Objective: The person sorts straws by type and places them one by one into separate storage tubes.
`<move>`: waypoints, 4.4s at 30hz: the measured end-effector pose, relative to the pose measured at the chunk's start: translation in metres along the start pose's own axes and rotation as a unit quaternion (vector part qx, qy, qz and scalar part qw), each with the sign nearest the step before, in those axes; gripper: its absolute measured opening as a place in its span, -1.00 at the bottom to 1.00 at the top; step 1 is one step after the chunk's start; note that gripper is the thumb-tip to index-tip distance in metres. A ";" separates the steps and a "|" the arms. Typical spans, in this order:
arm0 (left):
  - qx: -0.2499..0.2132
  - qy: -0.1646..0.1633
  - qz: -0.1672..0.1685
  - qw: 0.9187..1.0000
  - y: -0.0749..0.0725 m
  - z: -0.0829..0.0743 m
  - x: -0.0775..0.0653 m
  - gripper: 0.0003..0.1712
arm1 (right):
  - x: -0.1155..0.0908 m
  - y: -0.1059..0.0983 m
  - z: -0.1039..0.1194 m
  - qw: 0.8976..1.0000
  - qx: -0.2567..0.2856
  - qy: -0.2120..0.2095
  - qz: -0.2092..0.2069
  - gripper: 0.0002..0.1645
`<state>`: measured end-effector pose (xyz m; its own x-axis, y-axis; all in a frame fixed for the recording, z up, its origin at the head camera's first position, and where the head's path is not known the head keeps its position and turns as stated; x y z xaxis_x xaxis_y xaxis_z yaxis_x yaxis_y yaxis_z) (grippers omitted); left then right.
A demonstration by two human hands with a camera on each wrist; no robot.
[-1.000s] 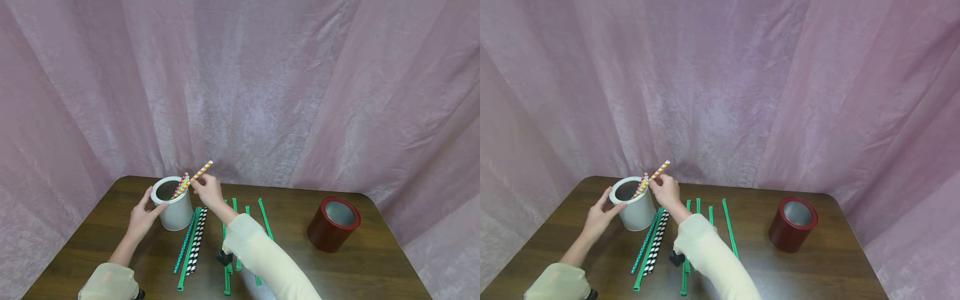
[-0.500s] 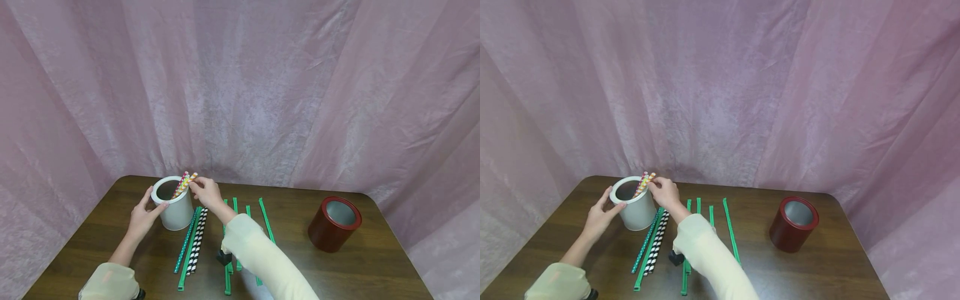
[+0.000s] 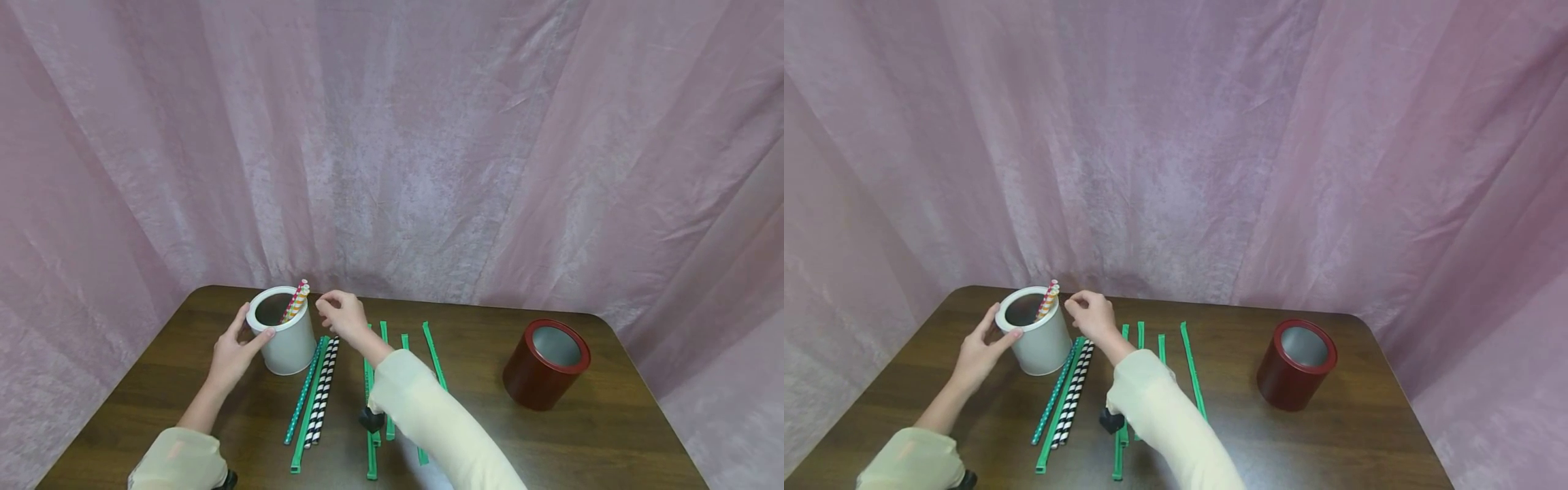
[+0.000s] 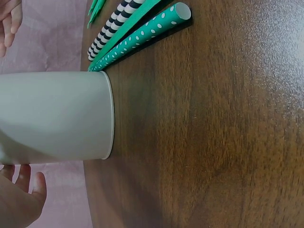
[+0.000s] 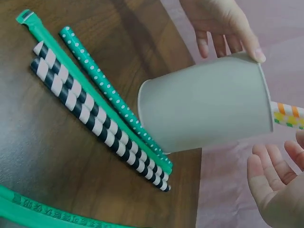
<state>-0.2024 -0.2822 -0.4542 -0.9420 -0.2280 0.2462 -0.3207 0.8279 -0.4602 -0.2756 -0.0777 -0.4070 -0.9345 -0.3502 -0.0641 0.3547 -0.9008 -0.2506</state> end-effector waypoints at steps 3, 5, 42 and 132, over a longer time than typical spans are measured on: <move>-0.001 -0.001 0.000 1.000 0.000 0.000 0.000 -0.04 | -0.001 -0.002 -0.005 1.000 0.012 0.012 0.005 -0.76; 0.000 -0.001 0.001 1.000 0.000 0.000 0.000 -0.04 | -0.001 -0.003 -0.009 1.000 0.017 0.021 0.011 -0.74; -0.003 -0.010 0.001 1.000 0.001 -0.002 -0.003 -0.04 | -0.028 0.019 -0.091 0.992 -0.057 0.102 0.054 -0.48; 0.009 -0.003 0.002 1.000 0.001 -0.004 -0.005 -0.07 | -0.039 -0.018 -0.027 0.993 0.040 0.096 0.063 -0.74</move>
<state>-0.1976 -0.2782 -0.4520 -0.9436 -0.2279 0.2401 -0.3191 0.8193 -0.4763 -0.2465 -0.0413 -0.4264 -0.8686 -0.4124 -0.2745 0.4627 -0.8735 -0.1516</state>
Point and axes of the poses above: each hand's wrist, its own x-axis towards the middle knuckle, its own y-axis out of the palm, z = x × y, the point moved 1 cm from there along x, towards the middle knuckle, and after that the axes turned 6 degrees about y, right-handed, at the moved point
